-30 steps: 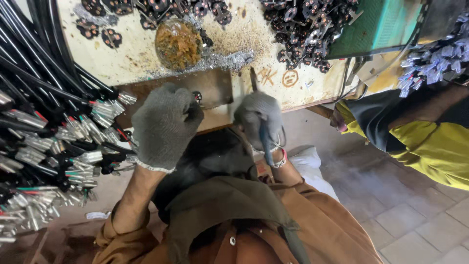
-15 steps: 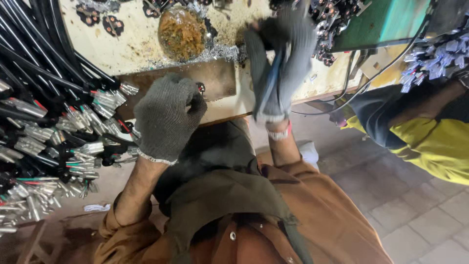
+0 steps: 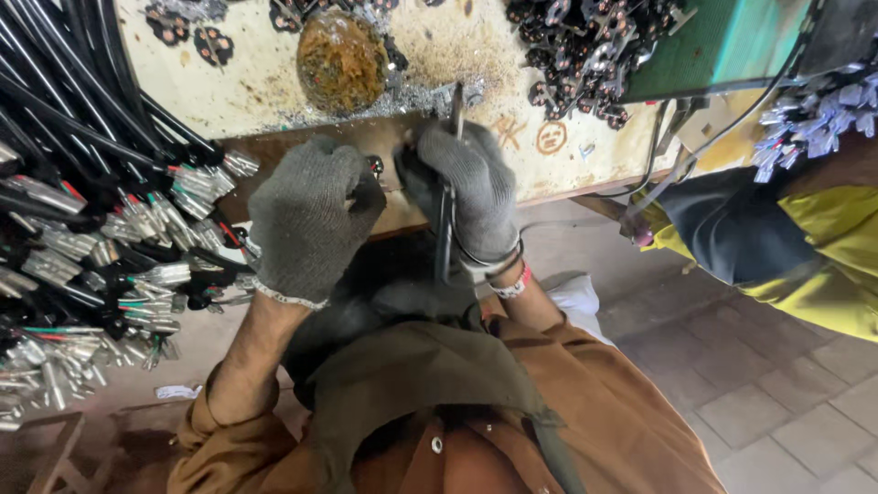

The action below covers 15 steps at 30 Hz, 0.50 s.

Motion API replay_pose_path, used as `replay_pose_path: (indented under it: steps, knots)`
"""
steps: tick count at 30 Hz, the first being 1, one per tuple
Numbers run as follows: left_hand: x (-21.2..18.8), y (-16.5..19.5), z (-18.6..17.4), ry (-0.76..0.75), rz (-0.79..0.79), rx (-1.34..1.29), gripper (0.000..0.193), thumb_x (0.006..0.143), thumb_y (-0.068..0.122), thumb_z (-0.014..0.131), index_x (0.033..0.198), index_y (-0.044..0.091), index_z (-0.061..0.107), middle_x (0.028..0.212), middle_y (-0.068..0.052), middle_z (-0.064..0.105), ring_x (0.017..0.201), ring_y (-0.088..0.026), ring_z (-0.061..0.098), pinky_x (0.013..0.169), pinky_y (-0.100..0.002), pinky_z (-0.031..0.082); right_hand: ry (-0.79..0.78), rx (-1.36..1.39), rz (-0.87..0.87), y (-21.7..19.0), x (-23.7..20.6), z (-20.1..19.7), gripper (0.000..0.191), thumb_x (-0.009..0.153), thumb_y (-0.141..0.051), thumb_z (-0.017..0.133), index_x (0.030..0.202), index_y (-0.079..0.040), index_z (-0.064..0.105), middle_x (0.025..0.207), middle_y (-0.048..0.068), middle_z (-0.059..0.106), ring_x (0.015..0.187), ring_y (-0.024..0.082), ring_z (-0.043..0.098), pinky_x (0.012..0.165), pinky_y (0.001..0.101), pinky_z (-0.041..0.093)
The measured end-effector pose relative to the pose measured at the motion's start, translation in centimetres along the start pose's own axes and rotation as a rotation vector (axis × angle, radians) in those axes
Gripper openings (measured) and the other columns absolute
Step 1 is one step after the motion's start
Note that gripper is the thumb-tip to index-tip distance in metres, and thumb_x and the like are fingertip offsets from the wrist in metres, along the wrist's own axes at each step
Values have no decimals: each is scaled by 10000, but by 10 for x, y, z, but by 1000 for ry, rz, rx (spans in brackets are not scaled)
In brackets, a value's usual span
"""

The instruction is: The person solders electrical connectors at a workbench. They hold a wire and connector in one gloved hand, apply a soldering iron to the joint, dip the iron in a flux container, and place finished connectors with a pile of completed parts on the bench.

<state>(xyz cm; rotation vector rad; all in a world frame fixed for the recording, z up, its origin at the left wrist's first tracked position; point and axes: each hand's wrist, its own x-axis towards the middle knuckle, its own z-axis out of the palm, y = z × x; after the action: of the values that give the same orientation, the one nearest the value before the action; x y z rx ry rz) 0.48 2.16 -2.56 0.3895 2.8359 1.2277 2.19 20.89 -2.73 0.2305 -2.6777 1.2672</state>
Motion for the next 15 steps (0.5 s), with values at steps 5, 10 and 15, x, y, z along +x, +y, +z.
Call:
replay_pose_path:
  steps: [5,10,15]
  knots:
    - [0,-2,1,-17,-4,4,158,842,131,778,849,110,621,869,-85,612,791,-290,629,659,-418,502,-194,68,-15,4,12,-22,380,969,23,805,1268,-81,595,1260,123,709,1156,286,711,978,353,608]
    - [1,0,-1,-78,-63,40,187,862,172,784,825,108,613,850,-94,600,792,-311,631,644,-434,490,-491,162,237,-8,9,-31,251,1071,22,641,1286,-104,672,1170,91,754,1038,190,752,904,301,617]
    - [1,0,1,-27,-56,14,166,874,182,787,851,126,632,853,-80,602,798,-309,629,666,-431,502,-314,-96,-59,5,-5,-11,327,928,-47,726,1240,-33,630,1200,243,672,1093,338,683,923,381,589]
